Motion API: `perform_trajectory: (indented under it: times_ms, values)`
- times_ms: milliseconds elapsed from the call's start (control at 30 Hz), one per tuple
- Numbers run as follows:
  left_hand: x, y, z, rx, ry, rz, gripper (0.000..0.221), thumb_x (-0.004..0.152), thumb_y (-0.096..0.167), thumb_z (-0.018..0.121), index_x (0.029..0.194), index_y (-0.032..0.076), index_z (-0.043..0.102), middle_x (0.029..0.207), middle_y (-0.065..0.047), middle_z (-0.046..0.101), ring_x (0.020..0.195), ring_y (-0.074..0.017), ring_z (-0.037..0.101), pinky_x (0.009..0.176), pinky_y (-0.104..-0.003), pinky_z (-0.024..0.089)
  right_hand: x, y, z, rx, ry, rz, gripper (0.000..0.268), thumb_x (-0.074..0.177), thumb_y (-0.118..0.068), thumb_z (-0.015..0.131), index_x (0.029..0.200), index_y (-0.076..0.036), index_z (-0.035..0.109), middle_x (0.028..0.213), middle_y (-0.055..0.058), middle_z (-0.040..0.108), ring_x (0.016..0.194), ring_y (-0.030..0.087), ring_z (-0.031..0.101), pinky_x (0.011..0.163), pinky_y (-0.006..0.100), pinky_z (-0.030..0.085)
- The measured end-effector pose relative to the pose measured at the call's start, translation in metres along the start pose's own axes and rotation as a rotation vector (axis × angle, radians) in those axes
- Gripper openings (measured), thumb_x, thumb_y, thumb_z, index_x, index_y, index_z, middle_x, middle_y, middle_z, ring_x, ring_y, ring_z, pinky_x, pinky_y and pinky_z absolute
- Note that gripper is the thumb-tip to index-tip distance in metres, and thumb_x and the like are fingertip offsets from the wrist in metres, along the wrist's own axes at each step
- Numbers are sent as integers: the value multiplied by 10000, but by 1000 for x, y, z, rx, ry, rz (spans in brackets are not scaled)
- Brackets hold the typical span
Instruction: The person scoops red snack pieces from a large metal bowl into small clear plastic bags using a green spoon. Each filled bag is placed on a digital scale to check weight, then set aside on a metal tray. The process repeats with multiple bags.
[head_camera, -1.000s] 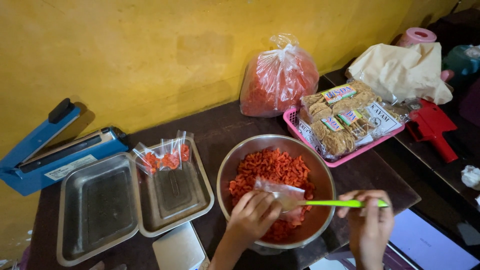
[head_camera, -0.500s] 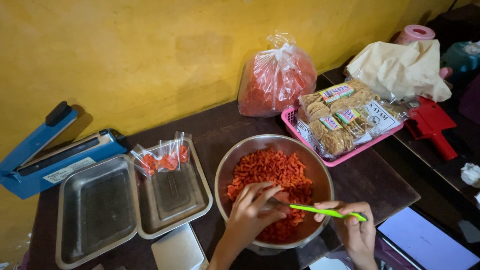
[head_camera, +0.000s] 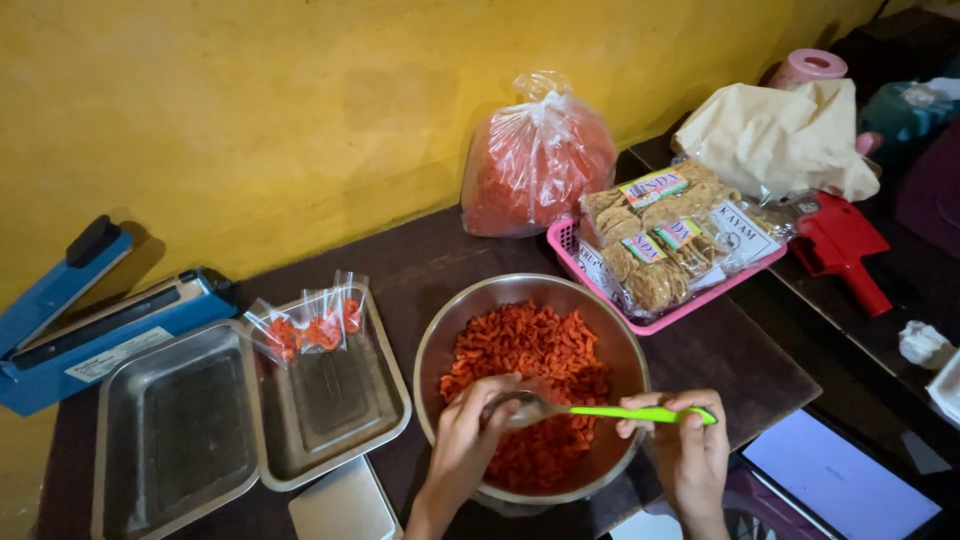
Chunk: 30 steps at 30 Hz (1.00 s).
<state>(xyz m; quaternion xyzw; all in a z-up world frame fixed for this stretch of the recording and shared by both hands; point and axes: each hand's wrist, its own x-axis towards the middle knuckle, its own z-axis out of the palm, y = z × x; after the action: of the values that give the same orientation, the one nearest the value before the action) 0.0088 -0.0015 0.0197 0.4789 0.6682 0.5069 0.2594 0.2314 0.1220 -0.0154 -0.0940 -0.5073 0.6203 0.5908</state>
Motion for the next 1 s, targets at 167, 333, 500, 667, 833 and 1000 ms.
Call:
perform_trajectory:
  times_ms: [167, 333, 500, 667, 833, 1000]
  values:
    - [-1, -10, 1, -31, 29, 118, 240, 990, 212, 562, 1143, 116, 721, 1279, -55, 747, 1210, -216, 699, 1003, -354, 525, -8, -7, 5, -25, 16, -21, 235, 1104, -282, 515, 1061, -51, 522, 1035, 361, 717, 725, 373, 725, 721, 464, 622]
    - [0, -17, 3, -42, 55, 159, 238, 976, 176, 589, 1124, 102, 760, 1245, -53, 768, 1186, -212, 706, 1011, -360, 528, -22, -6, 8, -53, 59, -35, 231, 1093, -260, 518, 1062, -32, 524, 1031, 371, 716, 721, 394, 736, 700, 467, 627]
    - [1, -20, 2, -50, 21, 200, 332, 965, 107, 592, 1275, 104, 709, 1280, -65, 748, 1197, -222, 697, 1012, -346, 528, -26, -4, 12, -7, 44, -26, 223, 1105, -237, 485, 1089, -17, 518, 1057, 385, 700, 755, 385, 729, 736, 469, 623]
    - [3, -24, 1, -63, 46, 226, 288, 983, 198, 586, 1222, 104, 718, 1289, -69, 754, 1173, -224, 721, 988, -341, 547, -24, 2, 11, -9, 63, -11, 233, 1097, -254, 492, 1089, -23, 516, 1049, 373, 706, 755, 392, 724, 740, 481, 612]
    - [2, -22, 2, -32, 41, 201, 315, 995, 285, 570, 1217, 120, 722, 1285, -55, 754, 1214, -231, 697, 1017, -375, 530, -25, 4, 13, -59, 65, -19, 215, 1026, -167, 610, 1146, -4, 537, 1017, 295, 735, 739, 325, 697, 733, 421, 599]
    - [8, -25, 2, -42, 31, 98, 320, 985, 337, 587, 1163, 127, 751, 1261, -20, 767, 1188, -197, 703, 997, -350, 520, -16, 14, 12, -59, 95, 37, 216, 1054, -176, 557, 989, 25, 606, 952, 250, 673, 736, 298, 642, 734, 426, 537]
